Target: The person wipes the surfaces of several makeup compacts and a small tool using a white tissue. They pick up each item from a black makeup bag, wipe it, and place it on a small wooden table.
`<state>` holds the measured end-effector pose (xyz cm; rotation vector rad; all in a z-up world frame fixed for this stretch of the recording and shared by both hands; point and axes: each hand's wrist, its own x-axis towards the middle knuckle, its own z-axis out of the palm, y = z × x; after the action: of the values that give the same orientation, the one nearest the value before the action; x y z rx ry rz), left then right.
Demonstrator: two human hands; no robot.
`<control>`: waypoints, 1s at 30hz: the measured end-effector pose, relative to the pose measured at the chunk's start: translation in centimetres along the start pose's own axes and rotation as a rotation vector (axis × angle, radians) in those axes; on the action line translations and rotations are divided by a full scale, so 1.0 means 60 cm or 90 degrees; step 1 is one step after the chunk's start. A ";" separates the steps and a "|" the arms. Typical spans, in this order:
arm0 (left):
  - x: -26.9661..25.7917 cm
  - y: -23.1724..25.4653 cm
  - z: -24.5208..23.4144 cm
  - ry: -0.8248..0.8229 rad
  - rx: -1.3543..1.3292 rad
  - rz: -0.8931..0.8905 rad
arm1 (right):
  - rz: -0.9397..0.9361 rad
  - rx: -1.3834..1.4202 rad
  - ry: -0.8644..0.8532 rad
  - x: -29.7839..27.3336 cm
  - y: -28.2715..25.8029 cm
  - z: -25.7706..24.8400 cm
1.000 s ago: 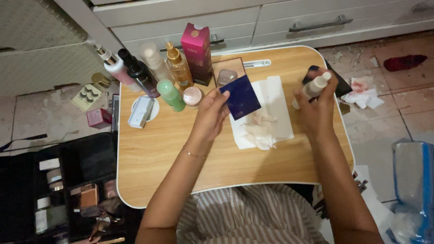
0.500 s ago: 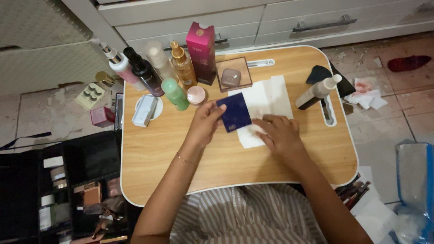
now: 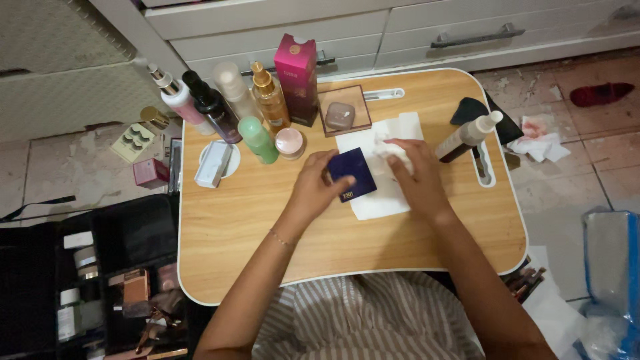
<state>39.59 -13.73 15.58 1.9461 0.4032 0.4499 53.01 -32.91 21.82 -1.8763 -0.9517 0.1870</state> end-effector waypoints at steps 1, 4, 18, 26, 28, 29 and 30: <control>-0.004 0.011 -0.005 -0.016 0.053 0.056 | -0.063 -0.028 0.003 0.009 0.001 0.011; -0.017 0.038 -0.015 -0.067 0.169 0.146 | -0.124 -0.001 -0.032 0.019 -0.002 0.028; -0.022 0.058 -0.039 -0.040 0.180 0.095 | -0.189 -0.241 -0.238 0.012 0.006 0.074; -0.017 0.030 -0.038 -0.053 0.151 0.093 | -0.315 -0.327 -0.224 0.010 0.004 0.068; -0.013 0.025 -0.037 -0.064 0.143 0.090 | -0.297 -0.297 -0.219 0.028 0.001 0.082; -0.011 0.025 -0.037 -0.068 0.138 0.097 | -0.290 -0.282 -0.216 0.038 -0.001 0.089; -0.013 0.024 -0.037 -0.070 0.132 0.101 | -0.283 -0.272 -0.199 0.042 -0.004 0.097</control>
<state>37.94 -12.92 17.65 2.2032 0.2327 0.4130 51.68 -27.06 19.76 -1.9884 -1.7066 0.0039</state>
